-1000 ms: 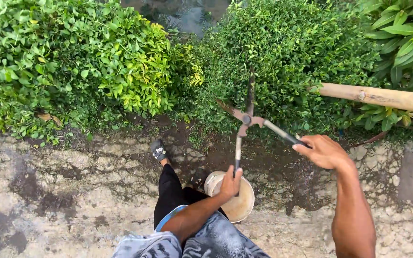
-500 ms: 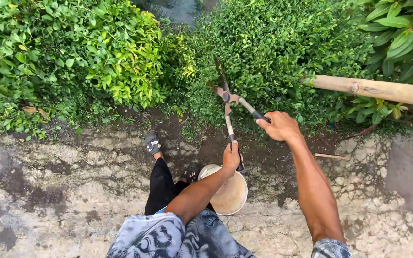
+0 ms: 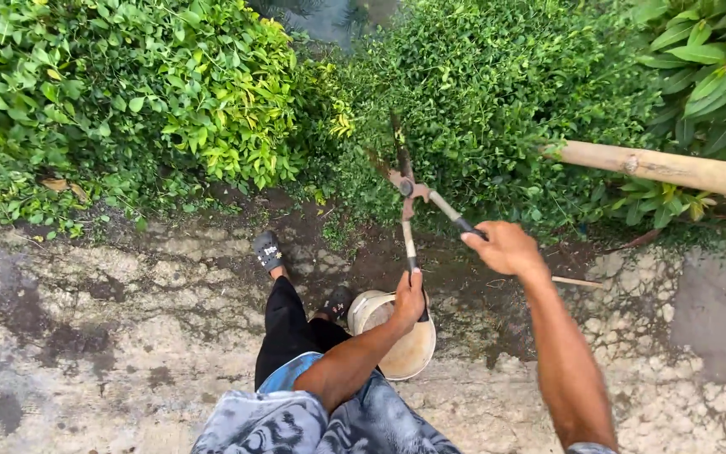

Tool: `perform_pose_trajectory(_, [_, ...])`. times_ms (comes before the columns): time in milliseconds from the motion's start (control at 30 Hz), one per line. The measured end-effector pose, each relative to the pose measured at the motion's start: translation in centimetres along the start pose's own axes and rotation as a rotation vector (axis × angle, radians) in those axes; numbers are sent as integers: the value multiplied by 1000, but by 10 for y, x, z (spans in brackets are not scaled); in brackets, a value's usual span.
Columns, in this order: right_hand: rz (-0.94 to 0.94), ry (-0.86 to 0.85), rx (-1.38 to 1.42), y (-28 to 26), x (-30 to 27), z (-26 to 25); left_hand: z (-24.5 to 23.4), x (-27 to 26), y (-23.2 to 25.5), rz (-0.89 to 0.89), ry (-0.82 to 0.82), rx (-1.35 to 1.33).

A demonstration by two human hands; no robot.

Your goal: Pruning a bush into a spherical shape using hand shears.

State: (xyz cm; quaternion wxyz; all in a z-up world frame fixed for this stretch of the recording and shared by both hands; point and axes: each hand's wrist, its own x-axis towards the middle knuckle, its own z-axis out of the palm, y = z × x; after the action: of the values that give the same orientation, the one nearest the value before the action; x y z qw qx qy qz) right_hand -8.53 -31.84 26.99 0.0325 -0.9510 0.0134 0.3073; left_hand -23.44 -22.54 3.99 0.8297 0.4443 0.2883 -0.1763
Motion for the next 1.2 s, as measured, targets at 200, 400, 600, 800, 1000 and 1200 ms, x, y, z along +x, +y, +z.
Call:
perform_pose_trajectory(200, [63, -92, -63, 28, -28, -54, 22, -17, -30, 49, -54, 172])
perform_pose_trajectory(400, [71, -10, 31, 35, -6, -33, 21, 22, -30, 177, 15, 194])
perform_pose_trajectory(600, [79, 241, 274, -5, 22, 83, 36, 34, 50, -46, 140, 79])
perform_pose_trajectory(800, [-43, 236, 178, 10, 12, 50, -17, 35, -3, 135, 132, 264])
perform_pose_trajectory(1000, [57, 84, 157, 5, 24, 16, 4, 47, 36, 107, 91, 367])
perform_pose_trajectory(1200, [14, 304, 241, -10, 47, 73, 45, 71, 43, 121, 222, 88])
